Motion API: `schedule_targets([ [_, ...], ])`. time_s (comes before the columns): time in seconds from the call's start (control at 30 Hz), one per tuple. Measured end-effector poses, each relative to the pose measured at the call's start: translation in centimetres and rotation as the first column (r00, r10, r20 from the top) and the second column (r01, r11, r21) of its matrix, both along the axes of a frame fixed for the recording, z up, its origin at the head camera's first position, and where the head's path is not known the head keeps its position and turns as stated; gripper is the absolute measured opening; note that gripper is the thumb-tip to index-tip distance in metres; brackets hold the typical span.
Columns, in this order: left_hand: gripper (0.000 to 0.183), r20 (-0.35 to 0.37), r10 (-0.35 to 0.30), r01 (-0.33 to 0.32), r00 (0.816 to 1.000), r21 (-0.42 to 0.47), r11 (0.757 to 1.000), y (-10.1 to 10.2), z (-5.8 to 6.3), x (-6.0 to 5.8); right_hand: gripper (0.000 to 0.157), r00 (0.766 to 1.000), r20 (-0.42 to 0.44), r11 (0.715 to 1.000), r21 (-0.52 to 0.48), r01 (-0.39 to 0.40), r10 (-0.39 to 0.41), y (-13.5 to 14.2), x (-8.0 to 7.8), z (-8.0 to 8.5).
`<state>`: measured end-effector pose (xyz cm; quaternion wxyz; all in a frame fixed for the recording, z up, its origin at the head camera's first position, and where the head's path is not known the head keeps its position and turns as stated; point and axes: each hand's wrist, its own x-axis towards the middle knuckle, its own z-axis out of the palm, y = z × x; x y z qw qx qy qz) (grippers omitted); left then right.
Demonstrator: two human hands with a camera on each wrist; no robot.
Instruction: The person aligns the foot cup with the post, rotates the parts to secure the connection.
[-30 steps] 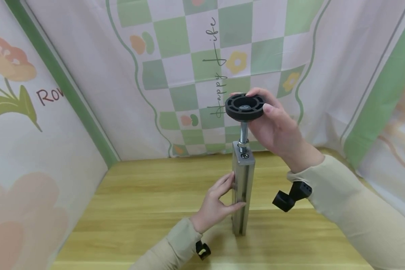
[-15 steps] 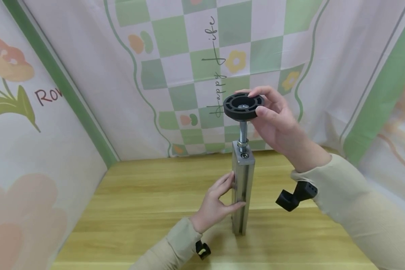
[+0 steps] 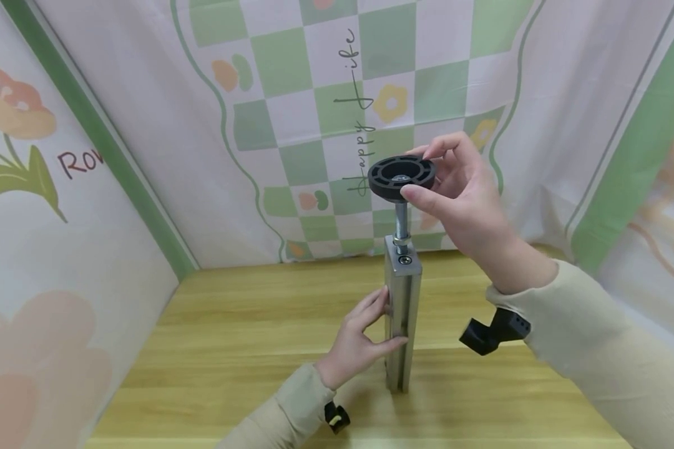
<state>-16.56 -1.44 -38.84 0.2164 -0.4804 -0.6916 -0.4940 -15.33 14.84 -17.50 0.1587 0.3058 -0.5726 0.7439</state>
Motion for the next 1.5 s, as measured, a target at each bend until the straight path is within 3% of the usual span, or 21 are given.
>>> schedule_targets([
  [0.23, 0.100, 0.015, -0.006, 0.006, 1.000, -0.006, 1.000, 0.0, 0.0, 0.1, 0.046, 0.981, -0.061, 0.981, 0.058, 0.186, -0.182, -0.6, 0.6, 0.1],
  [0.6, 0.096, 0.031, -0.004, 0.005, 1.000, -0.008, 1.000, 0.1, -0.1, 0.1, 0.052, 0.881, -0.194, 0.881, 0.119, 0.458, -0.431, -1.4, 0.8, 0.2],
  [0.73, 0.092, 0.047, -0.004, 0.004, 0.999, -0.012, 1.000, 0.1, -0.2, 0.0, 0.053, 0.862, -0.211, 0.862, 0.127, 0.491, -0.461, -1.5, 0.8, 0.1],
  [0.87, 0.092, 0.047, -0.009, 0.010, 0.999, -0.011, 1.000, 0.1, -0.1, 0.0, 0.053, 0.864, -0.214, 0.865, 0.123, 0.486, -0.455, -1.5, 0.7, 0.0],
  [0.93, 0.093, 0.045, -0.012, 0.012, 0.999, -0.009, 1.000, 0.0, -0.1, 0.0, 0.053, 0.881, -0.206, 0.885, 0.108, 0.452, -0.425, -1.4, 0.6, -0.1],
  [1.03, 0.091, 0.050, -0.013, 0.013, 0.999, -0.008, 1.000, 0.1, -0.1, 0.0, 0.053, 0.930, -0.183, 0.939, 0.070, 0.336, -0.319, -1.1, 0.4, -0.4],
  [1.17, 0.087, 0.064, -0.004, 0.004, 0.998, -0.006, 1.000, 0.1, -0.2, 0.1, 0.043, 0.984, -0.146, 0.994, -0.013, 0.105, -0.106, -0.8, -0.4, -0.6],
  [1.23, 0.085, 0.068, 0.005, -0.004, 0.998, -0.006, 1.000, 0.1, -0.2, 0.2, 0.041, 0.992, -0.119, 0.997, -0.067, -0.050, 0.041, -0.7, -1.0, -0.6],
  [1.3, 0.084, 0.070, 0.009, -0.009, 0.998, -0.005, 1.000, 0.0, -0.1, 0.2, 0.038, 0.978, -0.084, 0.972, -0.121, -0.203, 0.193, -0.6, -1.6, -0.5],
  [1.33, 0.085, 0.069, 0.010, -0.010, 0.998, -0.004, 1.000, 0.0, -0.1, 0.3, 0.037, 0.959, -0.065, 0.948, -0.147, -0.282, 0.275, -0.4, -1.9, -0.4],
  [1.5, 0.090, 0.032, 0.005, -0.005, 0.999, -0.004, 1.000, 0.0, -0.1, 0.2, 0.038, 0.839, -0.030, 0.825, -0.165, -0.540, 0.543, 0.1, -3.0, -0.2],
])
